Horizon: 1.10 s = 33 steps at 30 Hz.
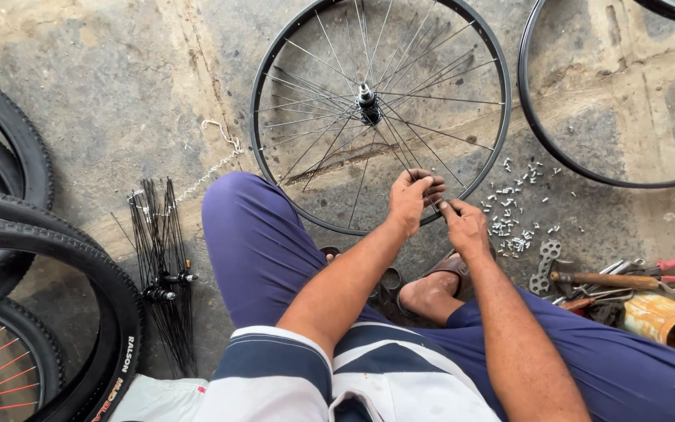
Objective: The person sits on the floor and installs a rim onto a bicycle wheel hub with spokes. They align the rim with the spokes and press it into place around the hub, then adjust the rim and spokes by hand to ensure proper fit.
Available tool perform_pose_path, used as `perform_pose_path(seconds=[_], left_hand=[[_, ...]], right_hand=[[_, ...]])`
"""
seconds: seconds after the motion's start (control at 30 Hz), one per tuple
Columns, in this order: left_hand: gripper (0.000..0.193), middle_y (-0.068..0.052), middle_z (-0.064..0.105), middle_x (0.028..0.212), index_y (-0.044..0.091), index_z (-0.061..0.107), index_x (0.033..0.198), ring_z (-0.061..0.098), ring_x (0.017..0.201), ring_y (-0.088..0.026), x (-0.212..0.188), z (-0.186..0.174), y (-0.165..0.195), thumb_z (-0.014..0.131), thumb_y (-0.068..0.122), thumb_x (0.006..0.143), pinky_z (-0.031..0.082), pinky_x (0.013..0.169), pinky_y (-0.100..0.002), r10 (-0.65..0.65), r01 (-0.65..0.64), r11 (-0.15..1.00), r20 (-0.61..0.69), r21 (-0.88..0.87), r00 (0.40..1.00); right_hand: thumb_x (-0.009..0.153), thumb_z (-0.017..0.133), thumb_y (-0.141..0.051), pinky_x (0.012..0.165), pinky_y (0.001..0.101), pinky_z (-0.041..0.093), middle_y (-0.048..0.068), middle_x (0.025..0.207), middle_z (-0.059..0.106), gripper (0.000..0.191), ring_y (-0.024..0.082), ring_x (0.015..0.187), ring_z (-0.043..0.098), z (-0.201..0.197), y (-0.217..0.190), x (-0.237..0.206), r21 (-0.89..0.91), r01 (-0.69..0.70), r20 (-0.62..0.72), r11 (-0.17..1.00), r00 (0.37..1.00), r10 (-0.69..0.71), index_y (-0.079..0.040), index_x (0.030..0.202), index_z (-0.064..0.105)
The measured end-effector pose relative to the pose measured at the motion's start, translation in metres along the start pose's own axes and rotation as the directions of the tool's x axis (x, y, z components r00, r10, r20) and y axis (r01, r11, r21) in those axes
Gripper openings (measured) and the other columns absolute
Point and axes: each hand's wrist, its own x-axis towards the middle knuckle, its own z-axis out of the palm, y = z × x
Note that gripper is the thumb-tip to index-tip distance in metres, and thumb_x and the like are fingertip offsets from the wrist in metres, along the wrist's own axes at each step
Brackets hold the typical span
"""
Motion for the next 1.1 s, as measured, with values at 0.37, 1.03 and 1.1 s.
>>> perform_pose_path(seconds=[0.37,1.03,1.1], left_hand=[[0.034,-0.028,0.065,0.127,0.009,0.071,0.112,0.057,0.124,-0.045,-0.004,-0.035,-0.023,0.064,0.039,0.098,0.045,0.103,-0.051,0.285,-0.116,0.233,0.046,0.965,0.957],[0.047,-0.017,0.076,0.1,0.008,0.073,0.1,0.071,0.1,-0.036,0.026,-0.024,-0.047,0.055,0.051,0.097,0.052,0.088,-0.047,-0.131,-0.013,0.473,0.085,0.881,0.988],[0.048,-0.017,0.075,0.102,0.009,0.074,0.103,0.069,0.103,-0.037,0.028,-0.024,-0.048,0.055,0.052,0.097,0.05,0.089,-0.048,-0.116,-0.022,0.438,0.081,0.899,0.99]], right_hand=[[0.093,0.068,-0.01,0.059,0.0314,0.047,0.006,0.081,0.061,0.026,0.015,0.066,0.055,0.002,0.04,0.017,0.44,-0.16,0.182,0.883,0.979,0.087,-0.006,0.117,0.059],[0.1,0.065,-0.01,0.07,0.0246,0.054,0.01,0.096,0.072,0.018,0.014,0.078,0.065,-0.037,0.045,-0.02,0.779,-0.174,0.022,0.602,0.968,0.251,-0.001,0.114,0.071],[0.097,0.064,-0.009,0.071,0.0254,0.056,0.01,0.097,0.073,0.016,0.015,0.08,0.068,-0.033,0.041,-0.019,0.798,-0.188,0.05,0.572,0.967,0.249,-0.004,0.112,0.068]])
